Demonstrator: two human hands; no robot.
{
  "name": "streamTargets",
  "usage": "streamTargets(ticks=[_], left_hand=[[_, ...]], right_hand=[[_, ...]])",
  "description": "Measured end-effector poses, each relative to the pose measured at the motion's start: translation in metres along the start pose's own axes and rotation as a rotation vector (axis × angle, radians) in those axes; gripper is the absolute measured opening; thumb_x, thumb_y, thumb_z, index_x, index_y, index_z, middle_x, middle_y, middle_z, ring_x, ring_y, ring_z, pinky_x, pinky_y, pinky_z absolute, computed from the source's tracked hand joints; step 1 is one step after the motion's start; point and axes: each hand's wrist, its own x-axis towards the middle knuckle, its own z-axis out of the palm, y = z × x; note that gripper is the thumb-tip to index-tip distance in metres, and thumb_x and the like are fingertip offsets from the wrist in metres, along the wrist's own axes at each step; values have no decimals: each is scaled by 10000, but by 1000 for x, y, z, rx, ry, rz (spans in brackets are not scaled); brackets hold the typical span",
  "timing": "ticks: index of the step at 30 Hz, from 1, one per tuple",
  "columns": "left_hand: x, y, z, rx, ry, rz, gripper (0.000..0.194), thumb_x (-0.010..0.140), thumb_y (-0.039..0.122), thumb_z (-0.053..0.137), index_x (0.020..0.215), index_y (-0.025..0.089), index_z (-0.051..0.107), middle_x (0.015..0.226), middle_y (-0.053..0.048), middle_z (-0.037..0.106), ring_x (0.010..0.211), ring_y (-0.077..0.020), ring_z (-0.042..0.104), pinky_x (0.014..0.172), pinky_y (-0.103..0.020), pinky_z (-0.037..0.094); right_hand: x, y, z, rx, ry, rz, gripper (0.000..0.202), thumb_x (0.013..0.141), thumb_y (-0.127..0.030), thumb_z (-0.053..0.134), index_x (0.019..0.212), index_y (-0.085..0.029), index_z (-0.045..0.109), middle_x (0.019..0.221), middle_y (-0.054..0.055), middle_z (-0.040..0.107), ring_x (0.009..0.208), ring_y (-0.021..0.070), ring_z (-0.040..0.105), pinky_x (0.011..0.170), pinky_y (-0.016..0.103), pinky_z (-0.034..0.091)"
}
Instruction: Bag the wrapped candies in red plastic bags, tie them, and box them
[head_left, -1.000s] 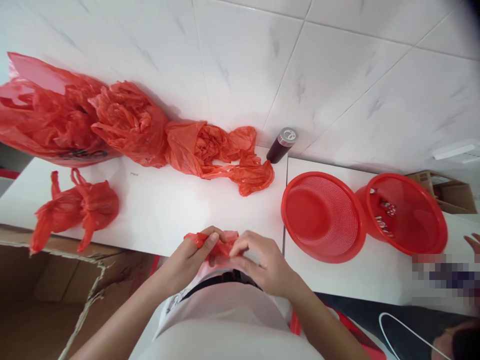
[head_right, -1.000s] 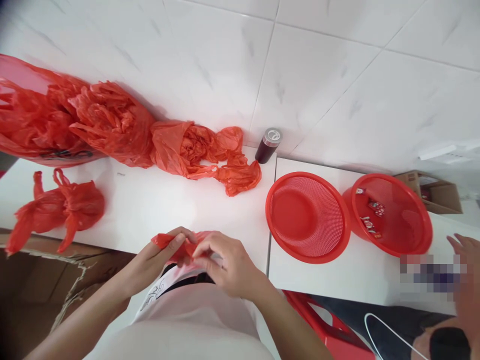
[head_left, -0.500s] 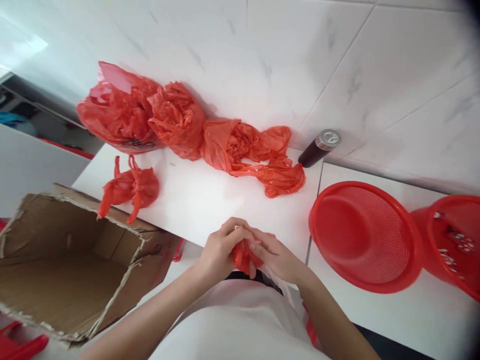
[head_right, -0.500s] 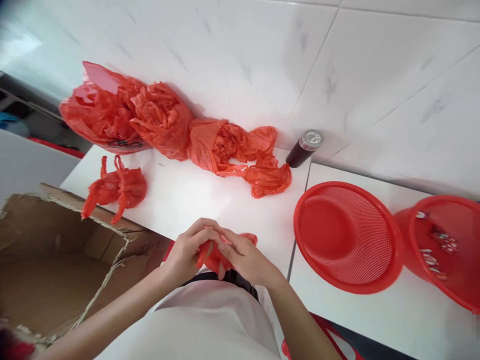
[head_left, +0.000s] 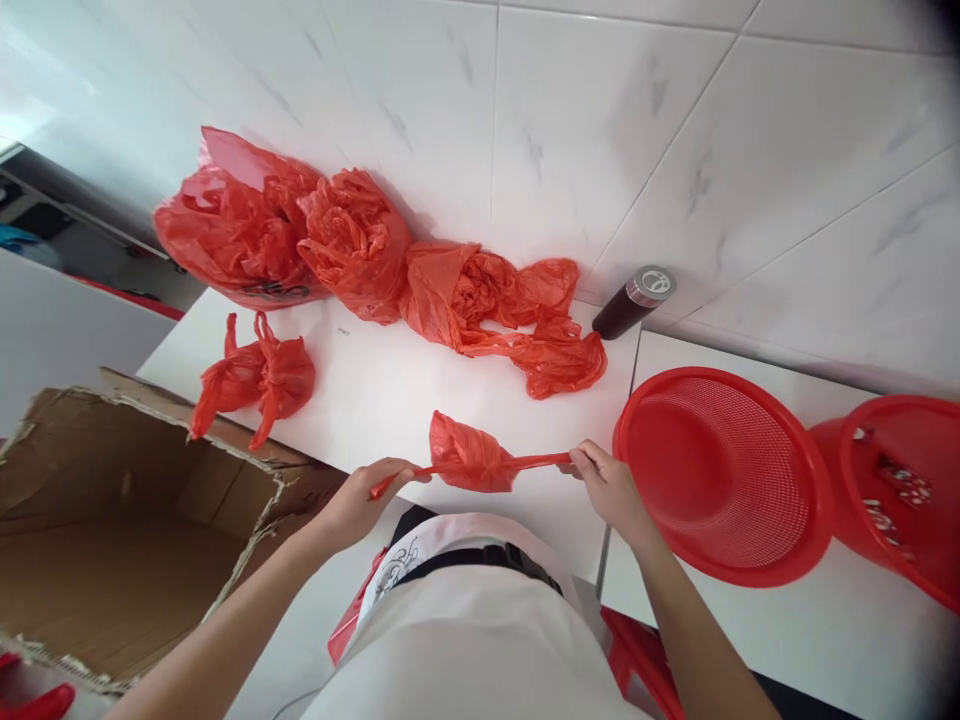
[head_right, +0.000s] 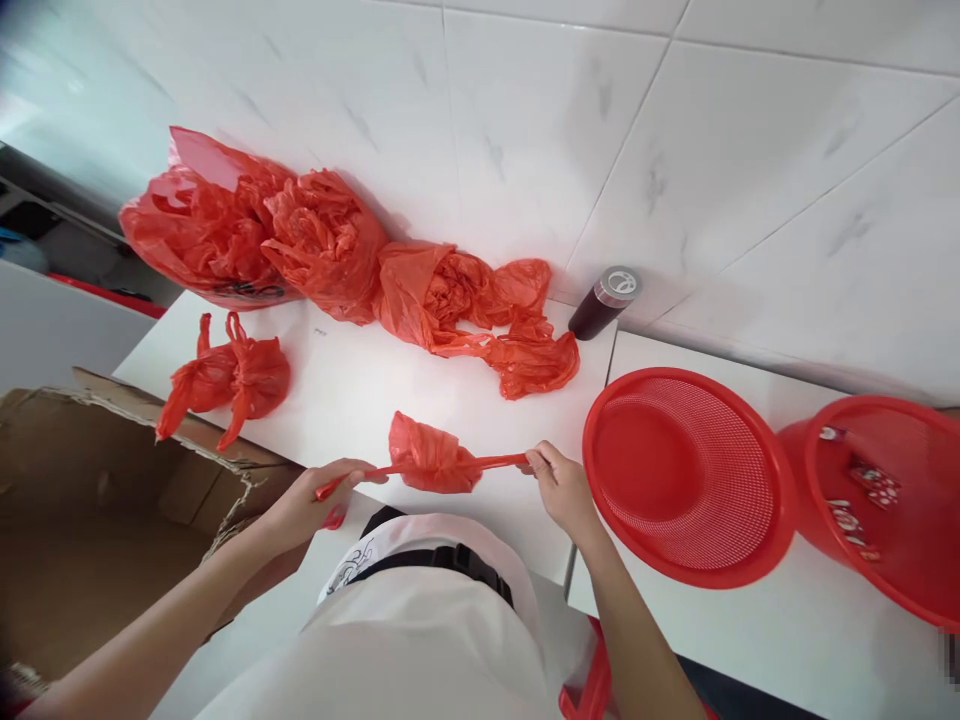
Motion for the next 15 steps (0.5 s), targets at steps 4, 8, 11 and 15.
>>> streamTargets(ticks=[4,8,11,15], left_hand=[[2,-27,0,-153,-103,-136,482,924,559,404,961,208,733,1067,-74,738,794,-215,666,661,-291,521],[8,-50,5,-98,-55,-204,509,934,554,362,964,203,729,967,-77,754,821,-231,672,710,-323,530],[10,-54,9,173,254,-113,413,944,438,390,1166,221,663,1131,-87,707,1016,-260,644,869,-391,510],[13,-48,30,605,346,372,374,933,233,453,1269,310,599,1432,-48,513,1343,-276,405,1120,-494,284]], right_hand=[[12,18,17,-54,84,4,357,931,-534,419,757,-239,516,746,28,707,751,206,677,720,311,493],[9,8,47,94,61,-19,361,926,-536,437,753,-232,525,752,28,696,741,183,662,703,284,492],[6,-3,62,133,-34,-43,331,922,-507,469,764,-224,540,755,22,693,758,173,660,731,278,485],[6,-11,73,170,-79,-57,310,919,-489,481,783,-219,548,767,17,689,764,168,657,735,276,484]])
